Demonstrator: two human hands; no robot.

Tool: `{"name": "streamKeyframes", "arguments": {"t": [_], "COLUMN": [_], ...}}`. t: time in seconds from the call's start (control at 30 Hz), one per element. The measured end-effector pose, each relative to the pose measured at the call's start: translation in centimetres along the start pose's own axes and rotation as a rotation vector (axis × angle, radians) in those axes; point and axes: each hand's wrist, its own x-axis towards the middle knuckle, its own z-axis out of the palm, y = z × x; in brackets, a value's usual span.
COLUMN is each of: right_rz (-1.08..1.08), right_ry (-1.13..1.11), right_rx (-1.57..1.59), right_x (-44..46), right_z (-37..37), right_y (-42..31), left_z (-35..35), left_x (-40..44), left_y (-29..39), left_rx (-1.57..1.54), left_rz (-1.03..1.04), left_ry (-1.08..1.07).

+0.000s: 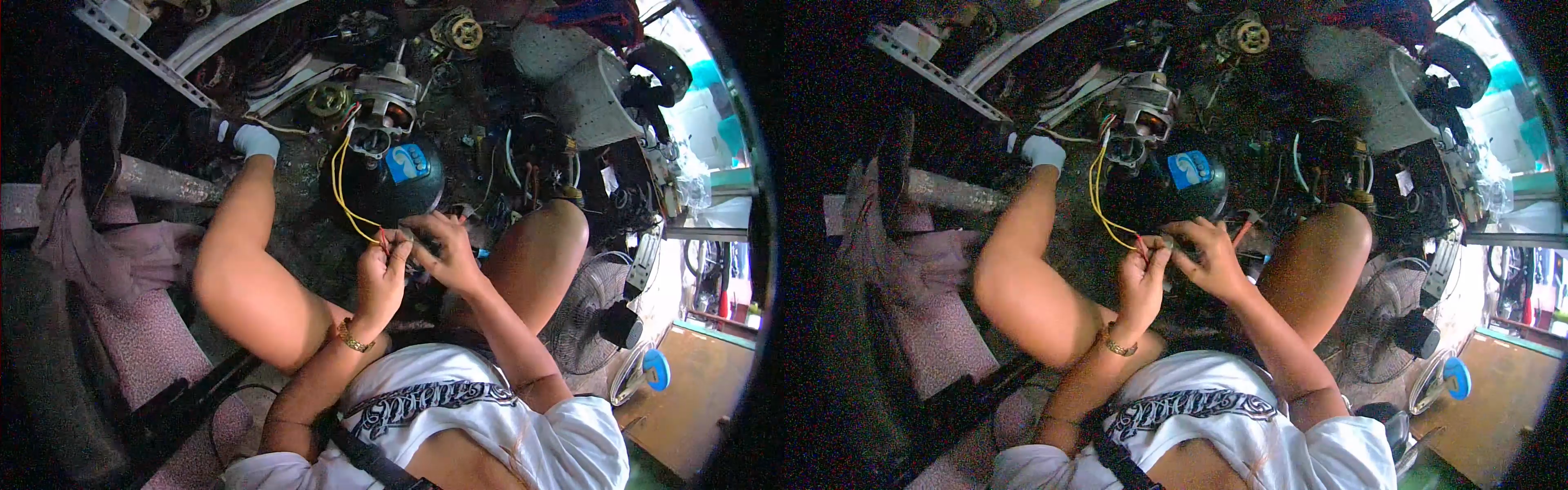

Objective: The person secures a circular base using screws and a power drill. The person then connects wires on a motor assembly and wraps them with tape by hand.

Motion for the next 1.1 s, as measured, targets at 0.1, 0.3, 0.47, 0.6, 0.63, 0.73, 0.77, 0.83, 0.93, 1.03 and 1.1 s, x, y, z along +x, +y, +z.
{"name": "streamKeyframes", "arguments": {"t": [0.1,0.3,0.47,0.6,0.63,0.73,0.77,0.83,0.93,1.03,1.1], "right_rz": [0.030,0.062,0.239,0.132,0.135,-0.090,-0.134,-0.175,-0.162,-0.168,-0.185], "right_ry": [-0.001,-0.042,-0.136,-0.160,-0.164,-0.188,-0.188,-0.188,-0.212,-0.243,-0.236], "right_rx": [0.105,0.267,0.347,0.296,0.295,0.180,0.124,0.064,0.053,0.033,-0.028], "right_x": [0.8,1.2,1.3,2.0,2.2,3.1,3.5,3.9,4.3,4.6,4.7], "right_z": [0.8,1.1,0.4,-0.5,-0.5,-0.1,0.0,0.3,0.7,0.6,0.6], "right_y": [-0.1,0.8,0.0,-1.8,-2.0,-2.8,-3.2,-3.5,-3.5,-4.1,-4.4], "left_z": [-1.1,-1.4,-1.3,-1.9,-2.1,-2.5,-2.4,-2.2,-2.3,-2.6,-2.9], "left_x": [-0.3,-0.6,-1.7,-2.4,-2.2,-2.2,-2.4,-2.4,-2.6,-2.8,-2.8], "left_y": [0.8,-0.2,0.2,-0.7,-0.6,-0.2,-0.5,-0.3,-0.1,0.2,0.1], "left_rx": [0.058,0.012,-0.103,-0.507,-0.448,-0.361,-0.382,-0.409,-0.294,-0.204,-0.156], "left_rz": [-0.155,-0.118,-0.020,-0.134,-0.172,-0.206,-0.208,-0.210,-0.173,-0.162,-0.137], "left_ry": [-0.018,0.031,0.074,0.190,0.219,0.253,0.261,0.282,0.295,0.296,0.274]}}
